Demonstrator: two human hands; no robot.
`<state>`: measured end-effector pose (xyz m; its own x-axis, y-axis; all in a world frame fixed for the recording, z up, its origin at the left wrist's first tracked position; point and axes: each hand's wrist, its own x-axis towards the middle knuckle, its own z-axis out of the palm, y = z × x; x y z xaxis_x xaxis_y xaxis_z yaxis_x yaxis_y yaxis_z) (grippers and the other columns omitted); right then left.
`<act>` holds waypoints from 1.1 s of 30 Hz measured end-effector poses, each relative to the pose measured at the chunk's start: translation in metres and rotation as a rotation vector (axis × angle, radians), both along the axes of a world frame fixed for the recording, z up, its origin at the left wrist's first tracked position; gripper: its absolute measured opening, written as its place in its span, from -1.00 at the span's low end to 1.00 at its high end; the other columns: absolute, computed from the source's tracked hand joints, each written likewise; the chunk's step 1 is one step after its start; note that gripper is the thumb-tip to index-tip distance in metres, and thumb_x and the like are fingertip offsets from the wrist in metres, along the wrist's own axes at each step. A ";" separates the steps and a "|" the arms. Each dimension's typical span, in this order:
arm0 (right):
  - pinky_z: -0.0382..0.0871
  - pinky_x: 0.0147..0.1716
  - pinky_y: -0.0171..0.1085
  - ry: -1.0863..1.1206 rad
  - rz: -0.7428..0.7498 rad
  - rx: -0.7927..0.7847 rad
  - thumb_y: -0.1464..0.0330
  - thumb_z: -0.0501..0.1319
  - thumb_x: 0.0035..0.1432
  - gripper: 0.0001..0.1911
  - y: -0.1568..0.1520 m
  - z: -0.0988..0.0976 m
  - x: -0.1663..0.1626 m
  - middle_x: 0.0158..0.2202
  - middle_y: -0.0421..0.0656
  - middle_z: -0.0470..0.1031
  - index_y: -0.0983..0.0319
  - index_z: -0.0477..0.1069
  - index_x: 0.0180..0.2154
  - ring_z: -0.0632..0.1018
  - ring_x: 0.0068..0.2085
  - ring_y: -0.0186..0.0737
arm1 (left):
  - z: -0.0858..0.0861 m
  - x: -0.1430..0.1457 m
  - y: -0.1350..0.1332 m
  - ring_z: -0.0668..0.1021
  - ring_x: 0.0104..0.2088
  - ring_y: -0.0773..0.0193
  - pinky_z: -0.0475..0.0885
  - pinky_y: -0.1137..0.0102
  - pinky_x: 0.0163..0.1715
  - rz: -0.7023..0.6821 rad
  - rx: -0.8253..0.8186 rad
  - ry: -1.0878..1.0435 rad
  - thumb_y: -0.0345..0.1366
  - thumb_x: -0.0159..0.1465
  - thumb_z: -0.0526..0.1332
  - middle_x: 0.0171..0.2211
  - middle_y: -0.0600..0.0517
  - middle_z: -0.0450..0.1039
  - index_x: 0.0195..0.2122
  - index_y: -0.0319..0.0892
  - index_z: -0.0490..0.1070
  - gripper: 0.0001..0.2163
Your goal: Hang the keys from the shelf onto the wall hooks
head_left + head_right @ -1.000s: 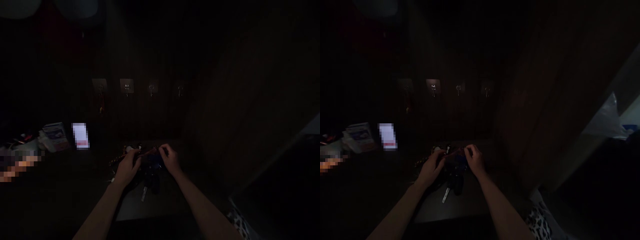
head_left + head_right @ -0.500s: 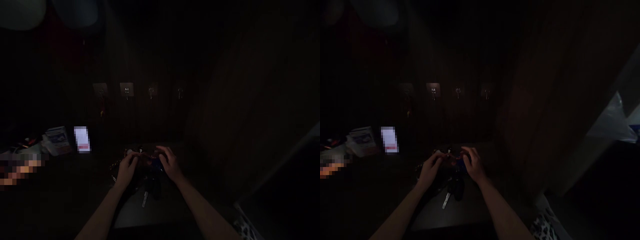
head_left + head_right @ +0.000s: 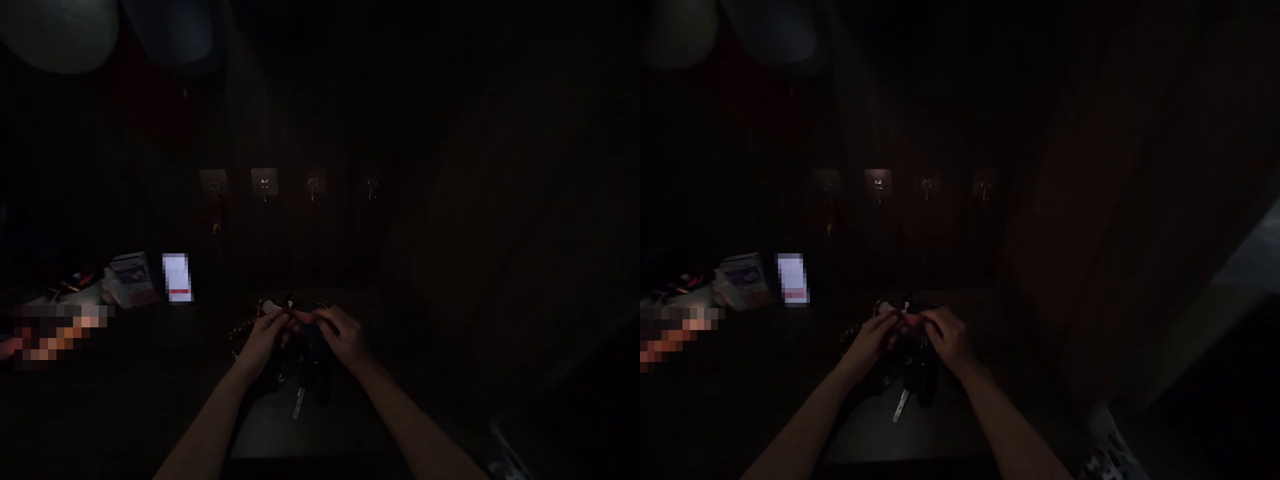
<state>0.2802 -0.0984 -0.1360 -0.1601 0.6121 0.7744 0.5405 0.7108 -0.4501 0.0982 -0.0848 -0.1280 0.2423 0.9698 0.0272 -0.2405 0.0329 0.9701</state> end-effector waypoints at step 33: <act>0.25 -0.43 -0.35 -0.010 -0.416 -0.341 0.18 0.01 0.14 -0.74 0.018 -0.009 0.011 -0.44 -0.19 0.51 0.16 0.37 -0.38 0.52 -0.41 -0.23 | 0.012 -0.020 -0.011 0.14 0.22 0.07 0.08 0.22 0.13 -0.781 -0.260 -0.439 0.20 0.20 -0.20 0.22 -0.15 0.10 0.19 -0.24 0.13 -0.28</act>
<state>0.2908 -0.0804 -0.1446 0.1427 0.8418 0.5205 0.7507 0.2506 -0.6112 0.0787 -0.0957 -0.1161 0.8480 0.5247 0.0752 -0.4016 0.5436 0.7370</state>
